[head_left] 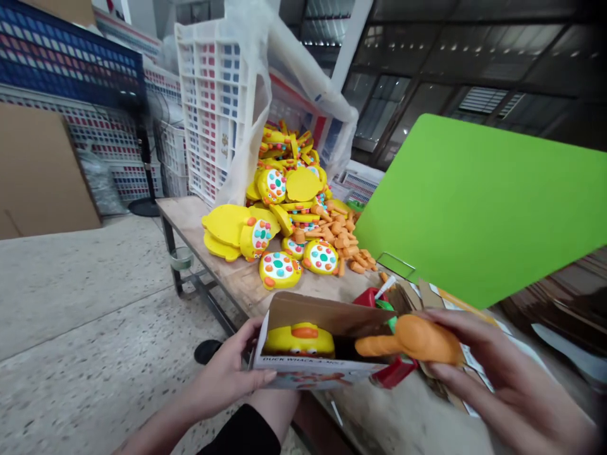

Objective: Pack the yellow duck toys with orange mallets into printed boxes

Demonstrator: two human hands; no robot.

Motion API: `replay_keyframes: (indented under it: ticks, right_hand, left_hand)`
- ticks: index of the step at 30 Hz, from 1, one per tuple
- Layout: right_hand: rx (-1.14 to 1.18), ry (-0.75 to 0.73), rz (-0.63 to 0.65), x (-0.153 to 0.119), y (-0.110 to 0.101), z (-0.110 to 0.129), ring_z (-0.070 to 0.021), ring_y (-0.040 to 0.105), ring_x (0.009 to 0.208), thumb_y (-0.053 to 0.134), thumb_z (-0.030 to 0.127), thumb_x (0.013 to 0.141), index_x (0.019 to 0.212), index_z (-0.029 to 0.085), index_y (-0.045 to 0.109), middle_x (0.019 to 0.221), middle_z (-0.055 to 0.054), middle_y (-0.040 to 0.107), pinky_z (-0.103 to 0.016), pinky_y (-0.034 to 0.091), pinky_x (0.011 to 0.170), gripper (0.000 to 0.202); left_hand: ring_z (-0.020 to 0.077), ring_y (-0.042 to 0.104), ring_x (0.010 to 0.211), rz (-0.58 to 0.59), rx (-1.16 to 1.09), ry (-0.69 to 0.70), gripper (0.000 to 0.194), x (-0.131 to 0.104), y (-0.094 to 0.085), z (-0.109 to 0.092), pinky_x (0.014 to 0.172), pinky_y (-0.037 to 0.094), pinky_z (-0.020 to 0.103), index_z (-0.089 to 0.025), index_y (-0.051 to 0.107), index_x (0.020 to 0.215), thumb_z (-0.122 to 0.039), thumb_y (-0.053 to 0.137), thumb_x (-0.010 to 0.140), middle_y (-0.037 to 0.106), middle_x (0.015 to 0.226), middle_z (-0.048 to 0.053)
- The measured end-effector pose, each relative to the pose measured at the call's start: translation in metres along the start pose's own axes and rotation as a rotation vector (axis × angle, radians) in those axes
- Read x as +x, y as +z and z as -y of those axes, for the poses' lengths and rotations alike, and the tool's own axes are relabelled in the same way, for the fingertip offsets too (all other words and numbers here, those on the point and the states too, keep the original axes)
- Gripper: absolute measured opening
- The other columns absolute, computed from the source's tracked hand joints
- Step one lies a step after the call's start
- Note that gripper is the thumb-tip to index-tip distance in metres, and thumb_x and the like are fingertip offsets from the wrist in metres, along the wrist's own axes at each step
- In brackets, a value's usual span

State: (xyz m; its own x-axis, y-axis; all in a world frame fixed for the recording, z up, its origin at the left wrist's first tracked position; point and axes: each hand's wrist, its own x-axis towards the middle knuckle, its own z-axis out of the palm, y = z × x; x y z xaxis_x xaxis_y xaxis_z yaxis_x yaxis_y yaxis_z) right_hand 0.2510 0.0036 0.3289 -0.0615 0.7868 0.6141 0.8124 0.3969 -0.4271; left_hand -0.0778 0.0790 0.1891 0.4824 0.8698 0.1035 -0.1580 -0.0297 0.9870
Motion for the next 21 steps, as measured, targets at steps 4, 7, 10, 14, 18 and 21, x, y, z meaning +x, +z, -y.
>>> replay_keyframes:
  ticks: [4, 7, 10, 14, 18, 21]
  right_hand:
    - [-0.178, -0.286, 0.192, -0.004, 0.016, 0.000, -0.0258, 0.066, 0.113, 0.064, 0.035, 0.094, 0.128, 0.033, 0.063, 0.125, -0.007, 0.068, -0.038, 0.060, 0.087, 0.034]
    - [-0.287, -0.394, 0.141, -0.013, 0.028, 0.008, -0.0246, 0.065, 0.107, 0.063, 0.033, 0.095, 0.123, 0.023, 0.067, 0.117, -0.011, 0.068, -0.036, 0.060, 0.084, 0.030]
    - [-0.260, -0.452, 0.162, -0.018, 0.047, 0.028, -0.0213, 0.067, 0.099, 0.054, 0.026, 0.100, 0.120, 0.019, 0.067, 0.109, -0.010, 0.071, -0.032, 0.060, 0.082, 0.024]
    - [-0.196, -0.436, 0.283, -0.013, 0.073, 0.051, -0.0244, 0.069, 0.104, 0.048, 0.033, 0.103, 0.127, 0.020, 0.064, 0.119, -0.007, 0.073, -0.040, 0.060, 0.089, 0.031]
    - [-0.061, -0.357, 0.230, -0.017, 0.072, 0.040, -0.0227, 0.068, 0.106, 0.051, 0.032, 0.102, 0.125, 0.025, 0.066, 0.117, -0.003, 0.074, -0.038, 0.056, 0.095, 0.028]
    - [0.054, -0.010, -0.172, -0.037, 0.066, 0.008, -0.0220, 0.062, 0.119, 0.054, 0.029, 0.100, 0.129, 0.028, 0.065, 0.126, -0.006, 0.068, -0.036, 0.051, 0.103, 0.031]
  left_hand:
    - [0.0322, 0.065, 0.116, 0.076, -0.087, -0.017, 0.070, -0.001, -0.002, 0.006, 0.095, 0.055, 0.044, -0.025, 0.050, 0.138, -0.038, 0.084, 0.079, 0.066, 0.130, 0.009]
    - [0.0316, 0.064, 0.115, 0.099, -0.124, -0.009, 0.077, -0.001, -0.003, 0.012, 0.094, 0.054, 0.044, -0.026, 0.047, 0.141, -0.039, 0.087, 0.076, 0.064, 0.131, 0.009]
    - [0.0319, 0.064, 0.117, 0.111, -0.150, 0.001, 0.078, -0.001, -0.002, 0.014, 0.095, 0.053, 0.044, -0.028, 0.045, 0.143, -0.036, 0.086, 0.077, 0.063, 0.133, 0.009]
    - [0.0328, 0.062, 0.121, 0.127, -0.151, 0.007, 0.075, -0.001, 0.001, 0.012, 0.099, 0.051, 0.046, -0.029, 0.046, 0.142, -0.035, 0.086, 0.079, 0.062, 0.137, 0.008]
    - [0.0343, 0.055, 0.132, 0.113, -0.148, 0.049, 0.073, 0.000, -0.002, 0.013, 0.107, 0.047, 0.049, -0.032, 0.046, 0.143, -0.035, 0.085, 0.081, 0.057, 0.144, 0.008]
    - [0.0339, 0.042, 0.145, 0.089, -0.149, 0.094, 0.076, 0.004, -0.005, 0.015, 0.115, 0.040, 0.049, -0.036, 0.040, 0.149, -0.037, 0.081, 0.085, 0.047, 0.156, 0.007]
